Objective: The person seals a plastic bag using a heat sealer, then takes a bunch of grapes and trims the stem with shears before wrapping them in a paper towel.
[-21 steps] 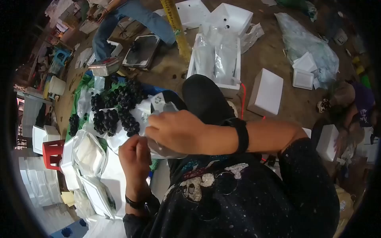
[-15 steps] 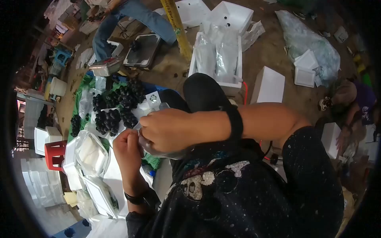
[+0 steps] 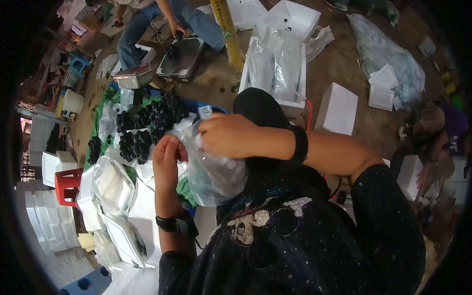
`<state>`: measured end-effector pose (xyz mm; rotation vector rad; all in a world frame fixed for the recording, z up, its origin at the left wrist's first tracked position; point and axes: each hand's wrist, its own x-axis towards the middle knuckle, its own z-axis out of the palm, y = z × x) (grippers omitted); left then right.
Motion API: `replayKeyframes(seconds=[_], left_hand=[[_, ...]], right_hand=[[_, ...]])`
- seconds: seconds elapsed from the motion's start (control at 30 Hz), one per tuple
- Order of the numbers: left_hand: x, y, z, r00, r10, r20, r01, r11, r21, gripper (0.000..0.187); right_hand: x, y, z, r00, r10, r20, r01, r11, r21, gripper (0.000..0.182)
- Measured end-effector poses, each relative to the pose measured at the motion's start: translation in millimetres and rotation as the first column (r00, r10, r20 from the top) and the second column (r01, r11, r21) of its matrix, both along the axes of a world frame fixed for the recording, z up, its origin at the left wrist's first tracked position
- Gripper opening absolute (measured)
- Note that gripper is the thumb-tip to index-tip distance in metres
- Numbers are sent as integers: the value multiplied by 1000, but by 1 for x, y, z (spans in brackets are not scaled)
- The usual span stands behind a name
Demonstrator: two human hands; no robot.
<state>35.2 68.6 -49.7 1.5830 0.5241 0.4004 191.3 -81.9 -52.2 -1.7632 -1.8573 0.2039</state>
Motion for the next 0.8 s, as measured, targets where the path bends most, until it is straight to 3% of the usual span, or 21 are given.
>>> replayKeyframes(seconds=[0.03, 0.1, 0.13, 0.17, 0.23, 0.27, 0.33, 0.37, 0.43, 0.5, 0.53, 0.57, 0.67, 0.8], left_hand=[[-10, 10, -9, 995, -1, -101, 8, 997, 70, 25], [-29, 9, -41, 994, -43, -100, 54, 992, 113, 40], [-38, 6, -52, 992, -66, -105, 79, 988, 132, 51], [-45, 2, -56, 939, -271, -209, 274, 962, -15, 80], [-45, -25, -65, 943, -316, -105, 303, 946, -118, 87], [-43, -32, -66, 946, -319, -53, 309, 941, -135, 88], [-51, -24, -85, 937, -339, 87, 344, 850, -398, 91], [-55, -19, -92, 929, -334, 158, 366, 779, -509, 92], [-65, -19, -93, 965, -248, 83, 257, 837, -483, 94], [-72, -19, -102, 977, -167, 135, 213, 834, -509, 99], [-75, -19, -106, 979, -126, 160, 193, 832, -521, 101], [-78, -17, -106, 974, -109, 200, 198, 839, -507, 102], [-83, -15, -95, 947, -84, 310, 231, 849, -476, 106], [-75, -19, -46, 907, -52, 417, 177, 947, -267, 114]], right_hand=[[12, -3, -12, 998, -13, -63, 14, 1000, 13, 24], [31, -8, -39, 979, -42, -198, 50, 998, 34, 27], [34, -8, -39, 966, -59, -252, 48, 998, -49, 28], [36, -7, -37, 950, -79, -302, 40, 990, -133, 29], [38, -2, -17, 905, -122, -408, -43, 927, -372, 30], [33, 3, -13, 890, 0, -457, -134, 956, -261, 31], [22, 12, -2, 823, 259, -506, -308, 951, -15, 36], [16, 10, 13, 767, 266, -584, -358, 933, -46, 42], [1, 8, 39, 576, 180, -797, -423, 900, -103, 52], [8, 8, 32, 845, 323, -426, -341, 939, 36, 46], [12, 7, 27, 919, 341, -198, -323, 939, 119, 43], [10, 4, 22, 916, 338, -218, -332, 941, 63, 30], [7, -4, 9, 894, 340, -293, -359, 933, -12, 20], [-9, -24, 52, 862, 379, -338, -365, 925, 105, 15]])
